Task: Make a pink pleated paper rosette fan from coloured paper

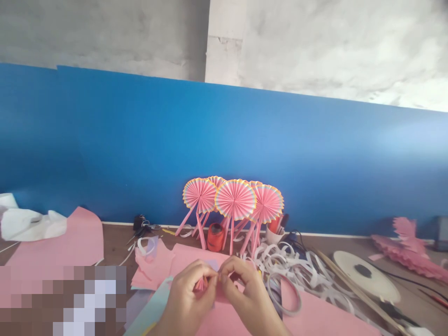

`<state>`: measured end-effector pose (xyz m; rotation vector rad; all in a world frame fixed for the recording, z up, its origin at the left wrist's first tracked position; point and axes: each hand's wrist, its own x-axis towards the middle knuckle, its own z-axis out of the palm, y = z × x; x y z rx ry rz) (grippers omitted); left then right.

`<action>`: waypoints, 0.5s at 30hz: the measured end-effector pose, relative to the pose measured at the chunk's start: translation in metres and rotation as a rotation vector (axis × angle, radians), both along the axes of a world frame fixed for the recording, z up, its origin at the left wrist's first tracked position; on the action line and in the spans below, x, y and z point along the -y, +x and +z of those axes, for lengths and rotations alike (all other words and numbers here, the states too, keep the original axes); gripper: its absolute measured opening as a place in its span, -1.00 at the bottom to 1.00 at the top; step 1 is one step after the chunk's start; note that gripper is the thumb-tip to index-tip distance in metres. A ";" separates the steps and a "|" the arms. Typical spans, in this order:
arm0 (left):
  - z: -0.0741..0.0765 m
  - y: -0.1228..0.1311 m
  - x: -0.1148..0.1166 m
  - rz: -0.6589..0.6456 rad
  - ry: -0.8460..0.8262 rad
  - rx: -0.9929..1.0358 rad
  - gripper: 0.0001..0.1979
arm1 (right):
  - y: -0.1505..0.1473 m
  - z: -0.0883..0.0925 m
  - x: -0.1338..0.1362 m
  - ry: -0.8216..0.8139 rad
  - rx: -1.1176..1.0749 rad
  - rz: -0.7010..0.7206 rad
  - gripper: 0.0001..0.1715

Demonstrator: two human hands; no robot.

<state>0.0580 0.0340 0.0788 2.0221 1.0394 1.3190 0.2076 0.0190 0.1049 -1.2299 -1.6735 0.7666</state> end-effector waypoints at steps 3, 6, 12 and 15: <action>0.004 0.000 0.001 0.002 -0.082 0.024 -0.81 | 0.001 0.001 0.001 -0.032 0.002 -0.003 -0.86; 0.007 0.000 0.002 -0.010 -0.165 0.062 -0.81 | 0.002 0.003 0.001 -0.060 -0.004 0.007 -0.87; 0.004 0.003 -0.001 0.005 -0.391 0.252 -0.76 | 0.006 0.003 0.000 -0.101 -0.053 0.036 -0.89; 0.004 0.004 -0.002 -0.004 -0.483 0.371 -0.74 | 0.007 0.003 0.000 -0.106 -0.085 0.037 -0.87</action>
